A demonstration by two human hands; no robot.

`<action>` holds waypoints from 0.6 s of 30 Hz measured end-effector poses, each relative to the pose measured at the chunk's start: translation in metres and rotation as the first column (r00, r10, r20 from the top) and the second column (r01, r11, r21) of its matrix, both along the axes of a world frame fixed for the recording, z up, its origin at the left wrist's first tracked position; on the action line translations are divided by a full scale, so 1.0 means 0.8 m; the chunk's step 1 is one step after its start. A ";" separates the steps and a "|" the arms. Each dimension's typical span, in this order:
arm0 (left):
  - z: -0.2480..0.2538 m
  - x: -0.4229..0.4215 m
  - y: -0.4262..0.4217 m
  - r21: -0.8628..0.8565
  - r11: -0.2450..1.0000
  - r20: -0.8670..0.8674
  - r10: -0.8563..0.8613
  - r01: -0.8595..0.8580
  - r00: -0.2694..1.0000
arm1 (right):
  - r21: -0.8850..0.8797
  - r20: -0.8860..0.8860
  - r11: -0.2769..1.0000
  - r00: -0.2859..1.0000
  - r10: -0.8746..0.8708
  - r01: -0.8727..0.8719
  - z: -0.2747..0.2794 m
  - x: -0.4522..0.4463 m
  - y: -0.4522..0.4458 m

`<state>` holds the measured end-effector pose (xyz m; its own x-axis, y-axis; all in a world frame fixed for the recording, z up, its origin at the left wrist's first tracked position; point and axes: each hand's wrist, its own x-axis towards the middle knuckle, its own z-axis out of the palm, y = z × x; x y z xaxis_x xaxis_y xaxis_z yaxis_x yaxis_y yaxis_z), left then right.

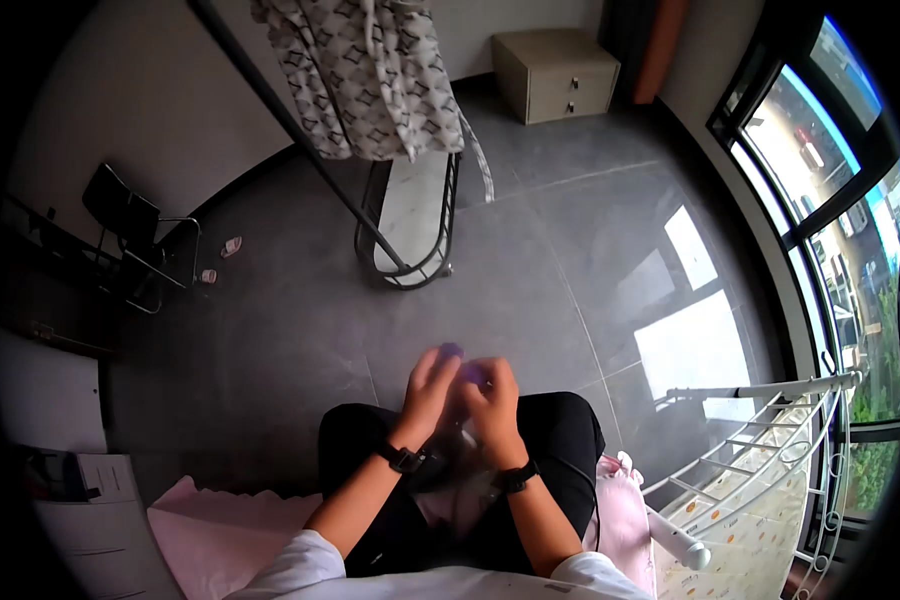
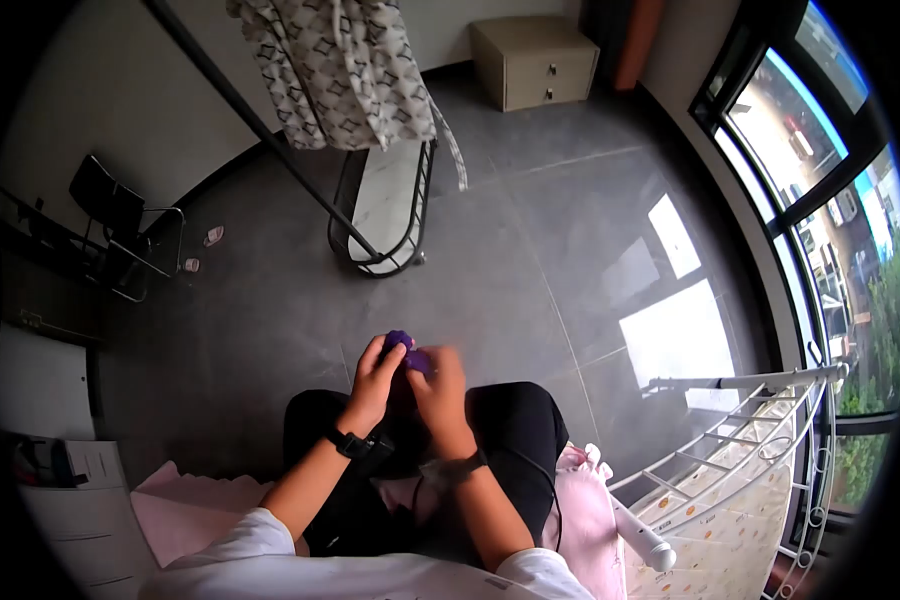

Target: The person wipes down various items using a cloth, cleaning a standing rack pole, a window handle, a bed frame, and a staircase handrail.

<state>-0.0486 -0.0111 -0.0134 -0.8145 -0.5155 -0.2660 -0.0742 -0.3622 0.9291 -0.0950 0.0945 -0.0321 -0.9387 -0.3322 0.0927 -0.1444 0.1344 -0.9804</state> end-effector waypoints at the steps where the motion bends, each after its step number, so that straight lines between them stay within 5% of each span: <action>1: 0.001 -0.009 0.000 0.045 0.998 0.052 -0.041 0.038 0.998 | 0.019 0.060 1.000 0.998 0.001 -0.002 0.005 -0.014 0.011; 5: 0.051 -0.055 0.017 -0.047 0.986 0.221 -0.144 0.158 0.965 | 0.057 0.152 0.998 0.988 -0.022 0.014 0.064 -0.082 0.049; 7: 0.101 -0.070 0.017 -0.095 0.929 0.293 -0.318 0.358 0.902 | 0.084 0.157 0.995 0.986 -0.058 0.045 0.116 -0.110 0.062; 13: 0.278 -0.108 0.042 -0.117 0.886 0.232 -0.416 0.450 0.879 | 0.122 0.037 0.991 0.997 -0.061 0.056 0.277 -0.152 0.098; 18: 0.379 -0.122 -0.029 -0.524 0.689 0.364 -0.351 0.501 0.863 | 0.244 -0.094 0.968 0.992 0.079 -0.054 0.364 -0.183 0.093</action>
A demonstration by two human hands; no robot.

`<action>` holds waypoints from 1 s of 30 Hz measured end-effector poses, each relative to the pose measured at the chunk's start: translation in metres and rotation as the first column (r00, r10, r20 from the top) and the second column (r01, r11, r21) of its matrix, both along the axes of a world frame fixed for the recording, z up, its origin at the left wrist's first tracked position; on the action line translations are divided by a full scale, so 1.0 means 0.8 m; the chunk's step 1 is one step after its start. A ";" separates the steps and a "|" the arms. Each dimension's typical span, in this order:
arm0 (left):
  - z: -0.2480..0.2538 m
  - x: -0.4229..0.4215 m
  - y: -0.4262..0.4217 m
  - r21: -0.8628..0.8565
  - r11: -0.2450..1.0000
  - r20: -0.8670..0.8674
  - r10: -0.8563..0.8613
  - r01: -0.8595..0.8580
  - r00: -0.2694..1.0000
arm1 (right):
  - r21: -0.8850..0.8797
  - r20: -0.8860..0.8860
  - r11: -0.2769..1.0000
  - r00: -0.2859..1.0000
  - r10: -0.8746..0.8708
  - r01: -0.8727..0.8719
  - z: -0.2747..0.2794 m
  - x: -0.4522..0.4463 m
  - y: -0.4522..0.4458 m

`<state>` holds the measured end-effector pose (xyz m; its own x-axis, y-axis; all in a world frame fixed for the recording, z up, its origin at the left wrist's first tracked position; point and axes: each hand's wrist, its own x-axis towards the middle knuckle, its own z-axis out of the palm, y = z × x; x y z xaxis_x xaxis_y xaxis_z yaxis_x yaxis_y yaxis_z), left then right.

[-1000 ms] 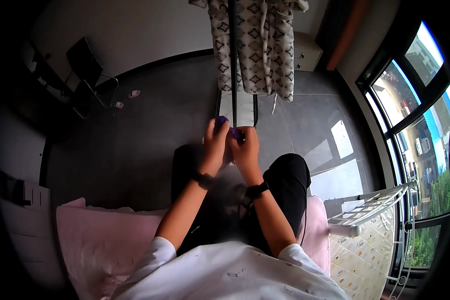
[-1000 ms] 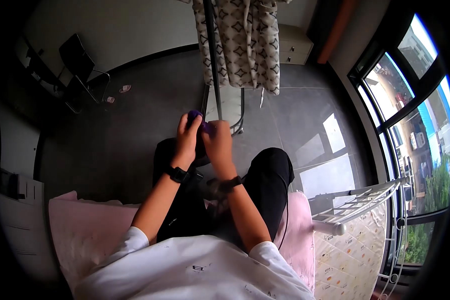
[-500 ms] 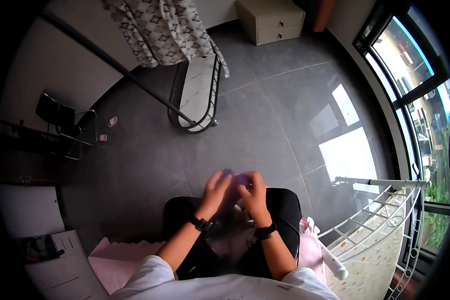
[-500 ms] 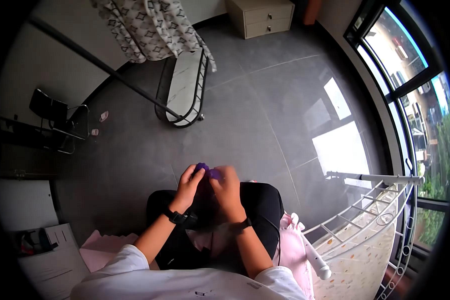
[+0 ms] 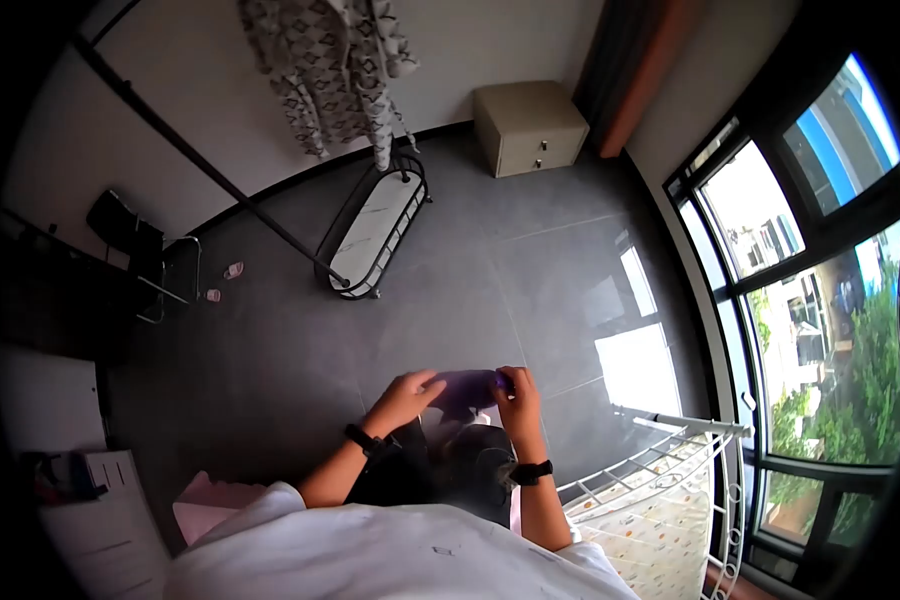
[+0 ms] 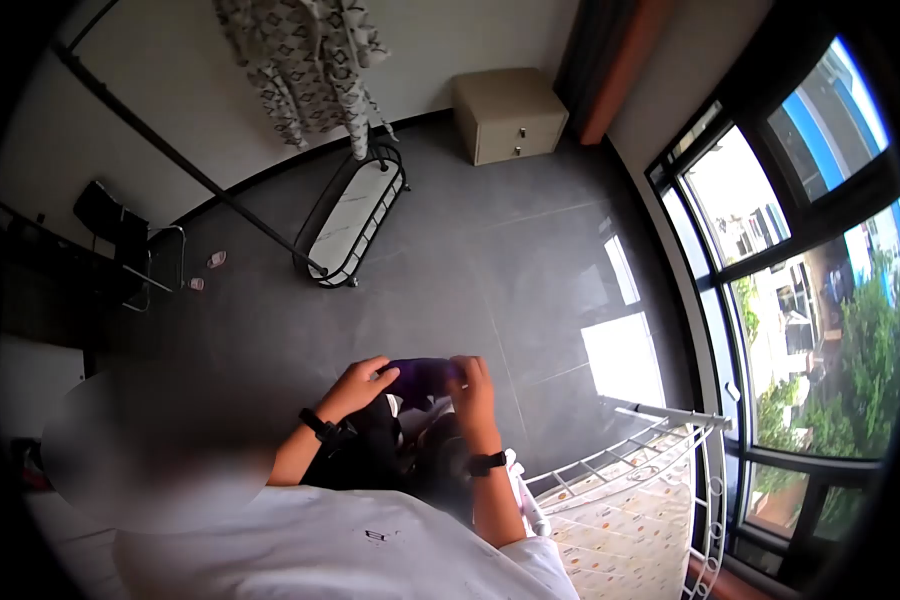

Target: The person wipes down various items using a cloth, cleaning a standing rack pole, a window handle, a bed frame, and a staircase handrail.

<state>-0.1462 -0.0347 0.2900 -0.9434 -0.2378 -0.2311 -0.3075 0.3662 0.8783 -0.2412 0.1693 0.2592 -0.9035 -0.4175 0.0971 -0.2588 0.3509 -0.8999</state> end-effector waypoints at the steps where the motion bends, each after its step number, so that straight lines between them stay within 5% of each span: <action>1: 0.007 0.000 -0.025 -0.108 0.992 0.002 -0.061 0.061 0.998 | 0.005 -0.066 1.000 0.998 0.020 -0.020 0.008 -0.008 -0.012; 2: 0.018 0.002 -0.047 -0.195 0.977 -0.035 -0.095 0.087 0.995 | -0.022 0.044 0.999 0.998 0.039 -0.038 0.016 -0.014 -0.026; 6: 0.028 0.027 -0.126 -0.338 0.941 -0.192 -0.041 -0.027 0.981 | 0.138 -0.056 0.972 0.979 0.198 -0.189 0.038 -0.025 -0.106; 10: 0.001 0.056 -0.226 -0.192 0.963 -0.093 0.172 -0.188 0.981 | 0.174 -0.127 0.892 0.889 0.441 -0.417 0.068 -0.035 -0.224; 12: 0.002 0.058 -0.273 -0.335 0.927 -0.042 0.162 -0.166 0.986 | 0.144 -0.071 0.895 0.898 0.434 -0.422 0.086 -0.029 -0.275; 13: -0.002 0.059 -0.297 -0.326 0.933 -0.020 0.154 -0.152 0.988 | 0.158 -0.134 0.876 0.869 0.477 -0.456 0.085 -0.034 -0.301; 15: -0.015 0.037 -0.348 -0.102 0.955 -0.156 0.261 -0.278 0.953 | 0.097 0.079 0.910 0.914 0.397 -0.404 0.095 -0.035 -0.352; 19: 0.042 0.014 -0.468 0.037 0.920 -0.198 0.389 -0.389 0.900 | 0.099 -0.091 0.928 0.925 0.368 -0.359 0.128 -0.064 -0.478; 23: 0.096 -0.024 -0.577 -0.179 0.808 -0.517 0.408 -0.561 0.752 | -0.031 -0.063 0.899 0.899 0.434 -0.436 0.217 -0.076 -0.594; 26: 0.155 -0.062 -0.665 -0.376 0.581 -0.805 0.180 -0.722 0.565 | 0.038 -0.150 0.866 0.854 0.498 -0.498 0.257 -0.101 -0.666; 28: 0.191 -0.082 -0.692 -0.140 0.572 -0.881 0.301 -0.808 0.366 | -0.136 -0.332 0.836 0.820 0.467 -0.532 0.284 -0.110 -0.714; 30: 0.214 -0.097 -0.699 0.086 0.544 -0.859 0.465 -0.834 0.215 | -0.132 -0.488 0.824 0.760 0.429 -0.550 0.314 -0.104 -0.743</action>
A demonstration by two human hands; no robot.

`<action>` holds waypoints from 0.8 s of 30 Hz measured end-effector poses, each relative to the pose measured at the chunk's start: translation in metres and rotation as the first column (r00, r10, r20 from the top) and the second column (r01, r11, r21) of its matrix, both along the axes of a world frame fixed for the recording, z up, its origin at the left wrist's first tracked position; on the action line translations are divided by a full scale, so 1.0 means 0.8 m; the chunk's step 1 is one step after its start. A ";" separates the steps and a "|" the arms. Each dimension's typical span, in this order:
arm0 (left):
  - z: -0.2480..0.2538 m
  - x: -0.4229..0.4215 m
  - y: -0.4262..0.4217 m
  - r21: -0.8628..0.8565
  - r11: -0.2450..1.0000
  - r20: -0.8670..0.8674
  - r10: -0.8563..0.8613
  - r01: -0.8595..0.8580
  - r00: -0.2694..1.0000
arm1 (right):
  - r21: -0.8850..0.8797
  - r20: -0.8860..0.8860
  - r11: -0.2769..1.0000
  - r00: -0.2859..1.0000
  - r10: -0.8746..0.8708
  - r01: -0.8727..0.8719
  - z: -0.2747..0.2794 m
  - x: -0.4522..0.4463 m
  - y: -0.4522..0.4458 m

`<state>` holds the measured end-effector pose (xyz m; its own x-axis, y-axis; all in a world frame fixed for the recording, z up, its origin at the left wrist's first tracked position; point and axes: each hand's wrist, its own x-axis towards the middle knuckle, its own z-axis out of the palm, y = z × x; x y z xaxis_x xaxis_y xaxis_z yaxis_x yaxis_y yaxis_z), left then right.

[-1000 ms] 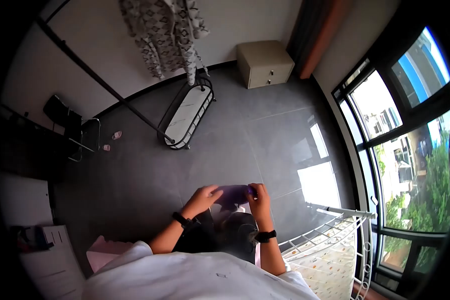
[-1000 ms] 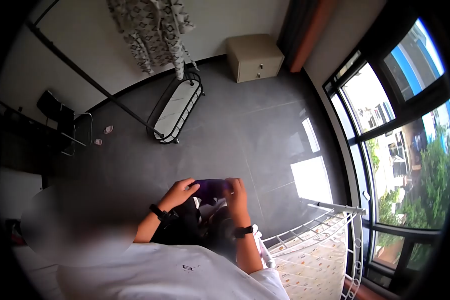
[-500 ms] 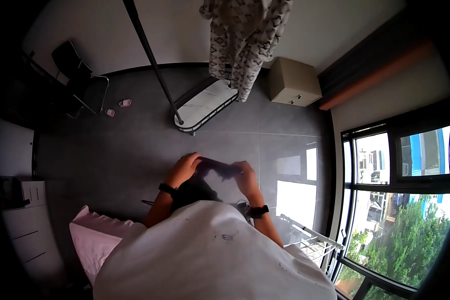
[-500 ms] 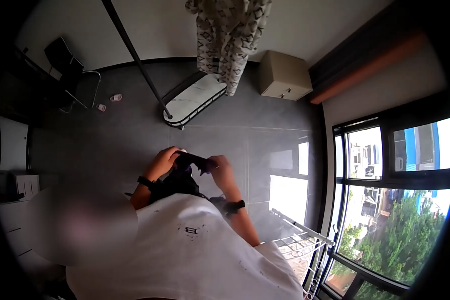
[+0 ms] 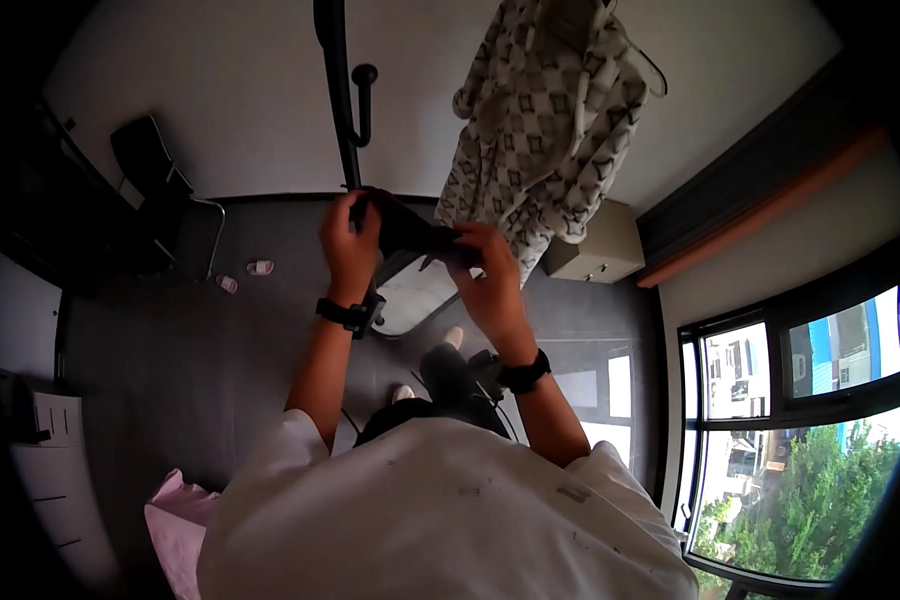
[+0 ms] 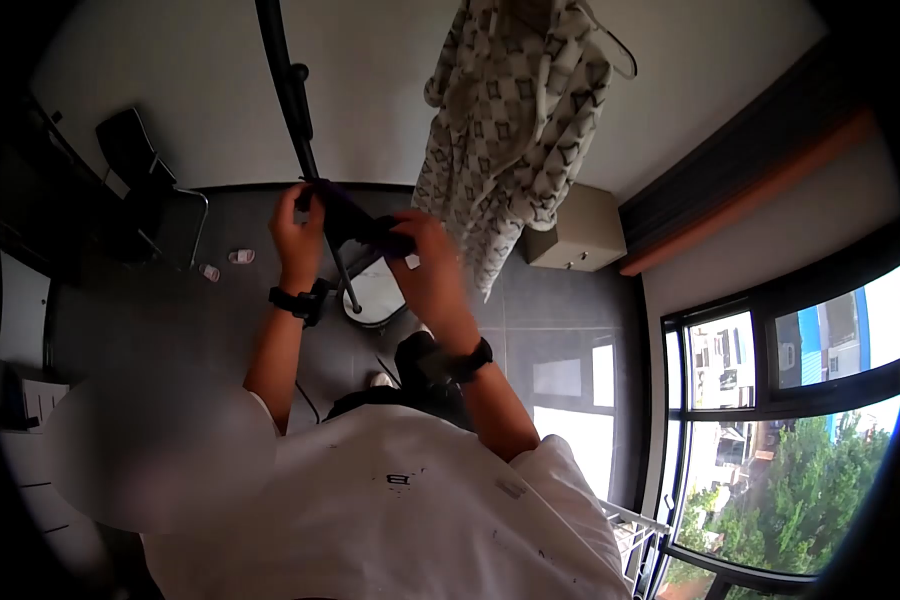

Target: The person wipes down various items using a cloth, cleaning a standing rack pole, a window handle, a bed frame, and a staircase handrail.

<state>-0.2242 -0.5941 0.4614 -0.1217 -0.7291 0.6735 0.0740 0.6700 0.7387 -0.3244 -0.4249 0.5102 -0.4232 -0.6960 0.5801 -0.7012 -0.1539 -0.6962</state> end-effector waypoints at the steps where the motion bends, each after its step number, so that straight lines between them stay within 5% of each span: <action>1: 0.003 -0.008 -0.003 0.051 0.998 -0.046 0.035 -0.033 0.998 | -0.069 -0.035 0.998 0.999 0.006 -0.008 0.012 0.006 -0.012; 3: 0.011 -0.016 -0.012 0.042 0.999 -0.082 0.006 -0.002 0.997 | -0.151 -0.157 0.988 0.987 -0.016 -0.008 0.032 0.012 -0.022; 5: 0.038 -0.022 -0.014 0.354 0.889 -0.319 -0.177 0.290 0.931 | -0.164 -0.118 0.986 0.993 -0.002 -0.017 0.048 0.015 -0.027; 7: 0.064 -0.024 -0.021 0.465 0.769 -0.303 -0.327 0.439 0.895 | -0.210 -0.149 0.978 0.989 -0.023 -0.009 0.061 0.014 -0.035; 9: 0.048 -0.044 -0.048 0.404 0.862 -0.007 -0.333 0.307 0.943 | -0.210 -0.115 0.977 0.991 -0.064 0.039 0.064 -0.001 -0.044; 14: 0.068 -0.069 -0.043 0.347 0.897 -0.025 -0.283 0.274 0.959 | -0.328 -0.213 0.944 0.971 -0.109 0.034 0.089 -0.043 -0.070; 16: 0.076 -0.067 -0.041 0.275 0.932 0.231 -0.301 0.234 0.925 | -0.372 -0.236 0.928 0.963 -0.133 0.038 0.093 -0.060 -0.075; 19: 0.103 -0.082 -0.012 0.146 0.984 0.357 -0.147 0.100 0.923 | -0.358 -0.097 0.932 0.991 -0.089 0.049 0.102 -0.077 -0.052; 24: 0.101 -0.103 -0.014 0.147 0.983 0.356 -0.153 0.106 0.922 | -0.348 -0.108 0.936 0.989 -0.105 0.062 0.084 -0.112 -0.040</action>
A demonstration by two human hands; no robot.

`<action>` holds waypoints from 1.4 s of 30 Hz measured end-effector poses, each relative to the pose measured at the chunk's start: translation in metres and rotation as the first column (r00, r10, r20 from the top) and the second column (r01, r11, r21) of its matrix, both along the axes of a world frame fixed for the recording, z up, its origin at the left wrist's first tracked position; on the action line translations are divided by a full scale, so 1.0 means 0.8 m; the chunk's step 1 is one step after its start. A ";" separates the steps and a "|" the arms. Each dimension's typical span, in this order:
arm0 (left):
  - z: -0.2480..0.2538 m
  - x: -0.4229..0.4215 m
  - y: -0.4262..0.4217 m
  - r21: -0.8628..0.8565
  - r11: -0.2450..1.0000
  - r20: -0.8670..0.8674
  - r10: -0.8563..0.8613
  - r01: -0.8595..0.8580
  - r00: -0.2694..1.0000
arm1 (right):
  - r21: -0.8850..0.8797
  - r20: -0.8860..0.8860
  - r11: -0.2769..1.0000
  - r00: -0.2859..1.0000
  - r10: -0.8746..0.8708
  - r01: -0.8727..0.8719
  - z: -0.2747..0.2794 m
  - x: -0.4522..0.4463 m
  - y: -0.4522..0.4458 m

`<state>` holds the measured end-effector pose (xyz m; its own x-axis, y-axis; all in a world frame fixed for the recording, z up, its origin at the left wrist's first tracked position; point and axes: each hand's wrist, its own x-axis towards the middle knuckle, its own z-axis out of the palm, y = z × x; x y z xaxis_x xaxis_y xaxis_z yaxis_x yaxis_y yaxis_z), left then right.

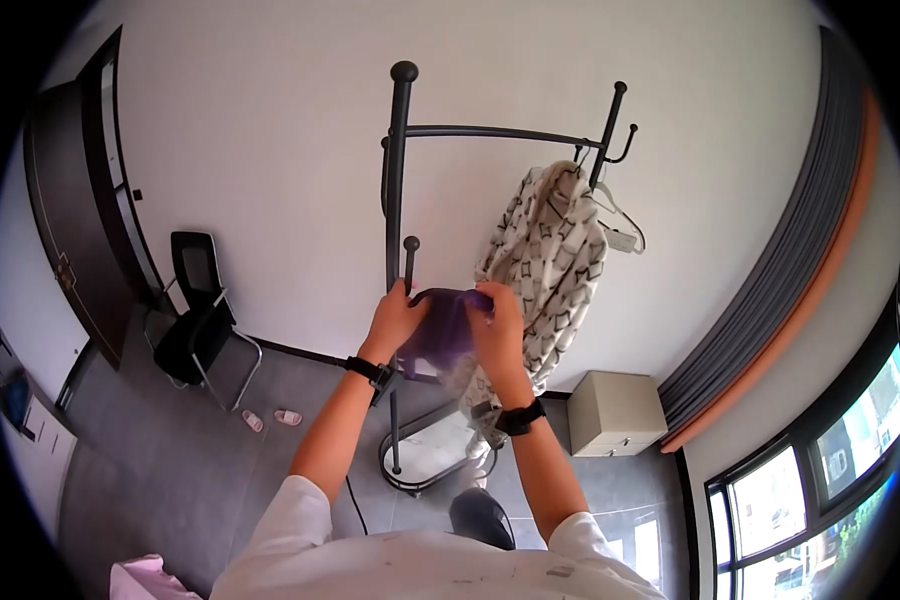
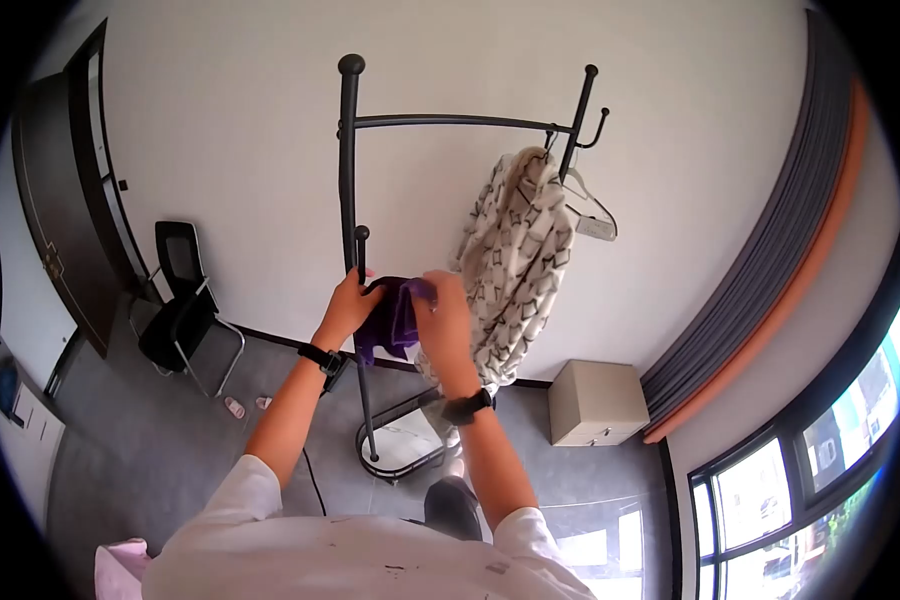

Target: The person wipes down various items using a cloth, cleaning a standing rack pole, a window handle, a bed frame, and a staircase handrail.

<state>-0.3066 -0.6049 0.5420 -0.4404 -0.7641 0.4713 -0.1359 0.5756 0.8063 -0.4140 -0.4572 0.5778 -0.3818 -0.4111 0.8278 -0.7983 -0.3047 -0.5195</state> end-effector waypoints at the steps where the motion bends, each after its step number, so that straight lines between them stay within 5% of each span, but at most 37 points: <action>1: -0.009 -0.006 0.001 -0.008 1.000 0.000 -0.005 0.005 1.000 | -0.012 -0.030 1.000 0.999 -0.011 0.011 -0.009 -0.007 -0.003; 4: -0.033 -0.019 0.006 -0.169 0.982 -0.014 0.083 -0.084 0.996 | -0.031 -0.047 0.999 0.999 -0.014 0.013 -0.024 -0.015 -0.007; 9: -0.053 -0.027 0.046 -0.187 0.979 0.058 0.096 -0.084 0.994 | -0.017 -0.006 0.999 0.999 0.041 -0.042 -0.030 -0.022 -0.007; 20: -0.115 -0.019 0.135 -0.140 0.891 0.110 -0.419 0.431 0.901 | -0.320 -0.158 0.937 0.967 -0.201 0.142 -0.072 0.022 0.074; 23: -0.106 0.010 0.152 -0.091 0.760 0.211 -0.617 0.643 0.759 | -0.429 -0.090 0.861 0.935 -0.342 0.274 -0.090 0.062 0.081; 27: -0.122 -0.005 0.160 -0.124 0.546 0.105 -0.823 0.828 0.558 | -0.476 -0.045 0.754 0.844 -0.534 0.452 -0.084 0.088 0.103; 31: -0.110 0.025 0.200 0.120 0.106 -0.421 -0.895 0.987 0.147 | -0.634 -0.061 0.519 0.631 -0.773 0.574 -0.059 0.122 0.150; 34: -0.105 0.112 0.233 -0.291 0.136 -0.257 -0.965 0.947 0.060 | -0.752 -0.008 0.319 0.476 -0.879 0.577 -0.069 0.192 0.208; 36: -0.106 0.165 0.238 -0.485 0.250 -0.213 -0.963 0.838 0.164 | -0.676 -0.051 0.269 0.321 -0.946 0.686 -0.059 0.242 0.234; 37: -0.108 0.198 0.242 -0.532 0.294 -0.221 -0.954 0.794 0.205 | -0.679 -0.074 0.320 0.372 -0.925 0.661 -0.049 0.265 0.233; 38: -0.029 0.047 0.173 -0.438 0.332 -0.263 -0.936 0.835 0.235 | -0.571 -0.043 0.292 0.327 -0.944 0.767 0.038 0.105 0.155; 40: -0.013 0.047 0.163 -0.262 0.354 -0.346 -0.903 0.898 0.255 | -0.378 0.087 0.459 0.524 -0.847 0.804 0.041 0.100 0.139; 41: -0.013 0.040 0.159 -0.274 0.332 -0.342 -0.911 0.903 0.231 | -0.271 0.230 0.428 0.490 -0.841 0.862 0.026 0.092 0.133; 42: -0.021 0.045 0.156 -0.299 0.296 -0.286 -0.935 0.907 0.211 | -0.344 0.176 0.411 0.488 -0.855 0.844 -0.003 0.088 0.132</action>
